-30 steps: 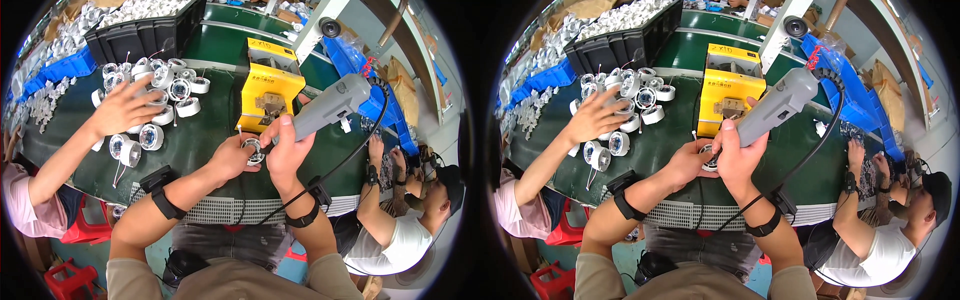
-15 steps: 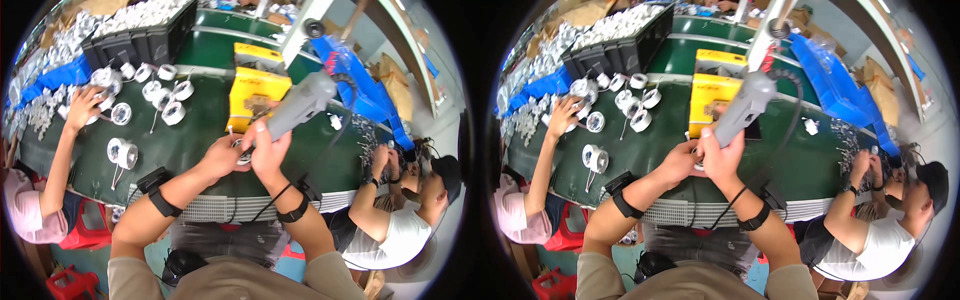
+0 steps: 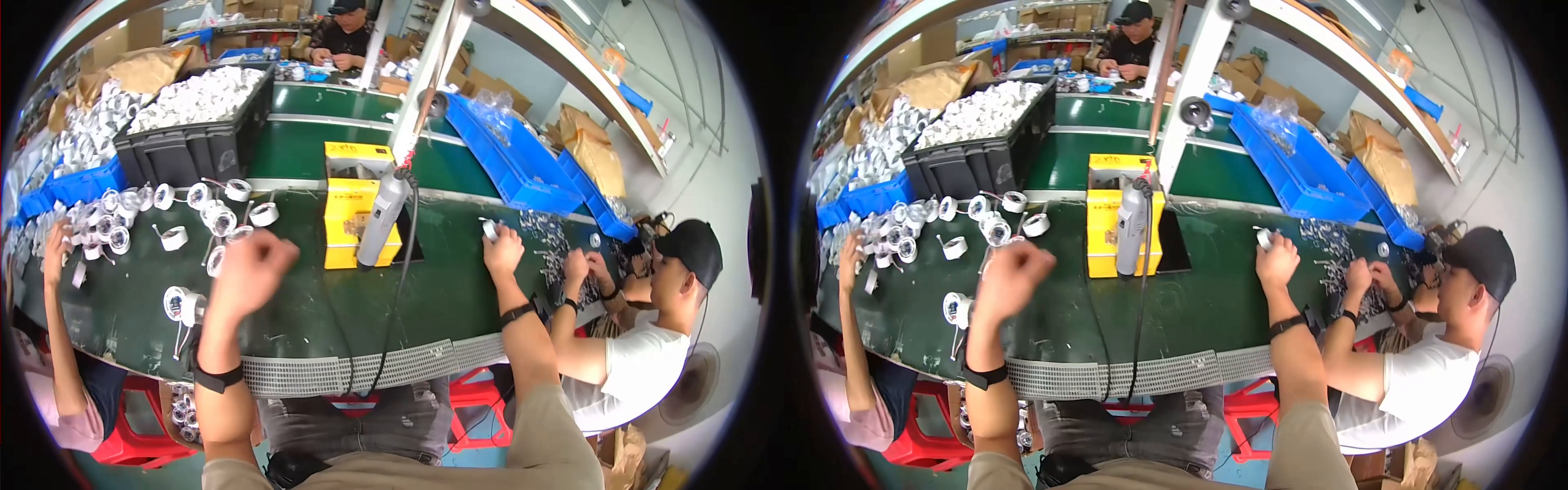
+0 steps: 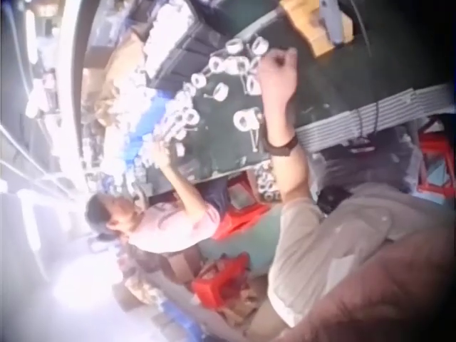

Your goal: The person assembles electronic components by inserting circuit boards into white plastic housings and securing them with a power screwdriver. They repeat this process for several units before reaching into a plastic bag to retrieve small metal fasteners.

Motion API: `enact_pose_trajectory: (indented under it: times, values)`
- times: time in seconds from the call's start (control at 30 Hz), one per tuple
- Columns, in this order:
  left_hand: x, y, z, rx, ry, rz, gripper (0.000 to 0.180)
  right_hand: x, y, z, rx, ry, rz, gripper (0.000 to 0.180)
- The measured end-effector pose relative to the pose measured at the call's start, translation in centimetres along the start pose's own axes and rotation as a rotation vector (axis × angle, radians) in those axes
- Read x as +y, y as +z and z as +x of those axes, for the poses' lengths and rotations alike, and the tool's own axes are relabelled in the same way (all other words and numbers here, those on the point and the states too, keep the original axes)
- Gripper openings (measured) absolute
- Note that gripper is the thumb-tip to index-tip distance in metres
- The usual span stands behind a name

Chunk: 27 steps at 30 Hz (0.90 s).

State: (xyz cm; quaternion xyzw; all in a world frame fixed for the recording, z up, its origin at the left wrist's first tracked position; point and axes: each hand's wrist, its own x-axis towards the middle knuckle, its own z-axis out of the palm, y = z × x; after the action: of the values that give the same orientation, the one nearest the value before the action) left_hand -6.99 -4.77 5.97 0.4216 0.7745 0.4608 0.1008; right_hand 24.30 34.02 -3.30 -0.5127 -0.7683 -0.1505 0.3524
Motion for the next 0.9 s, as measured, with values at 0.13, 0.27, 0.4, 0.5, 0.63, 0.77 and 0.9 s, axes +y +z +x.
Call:
enact_pose_trajectory:
  times: [0.13, 0.27, 0.4, 0.5, 0.63, 0.77, 0.9]
  values:
    - [0.9, 4.9, -1.0, -0.639, -0.189, -0.464, 0.038, -7.8, -6.9, -3.3, -0.036, -0.164, 0.424, 0.031]
    - [1.4, 10.1, -3.2, -0.611, -0.152, -1.084, 0.05, -16.3, -14.4, -10.5, -0.104, -0.513, 0.803, 0.035]
    - [0.9, 10.0, -2.6, -0.74, -0.157, -1.144, 0.044, -19.4, -15.8, -11.0, -0.091, -0.632, 0.983, 0.045]
    - [1.5, 9.2, -2.1, -0.641, 0.036, -0.896, 0.042, -19.6, -13.9, -10.0, -0.42, -0.094, 1.399, 0.031]
    - [0.2, 9.3, -1.8, -0.588, 0.003, -0.951, 0.037, -18.7, -13.5, -8.7, -1.147, 0.077, 1.574, 0.022]
    - [0.3, 9.2, -2.0, -0.371, 0.096, -0.823, 0.031, -18.2, -12.6, -9.1, -1.306, 0.154, 1.598, 0.02]
    - [1.3, 8.4, -2.2, -0.388, 0.118, -0.648, 0.028, -18.1, -12.0, -9.8, -1.478, 0.189, 1.883, 0.019]
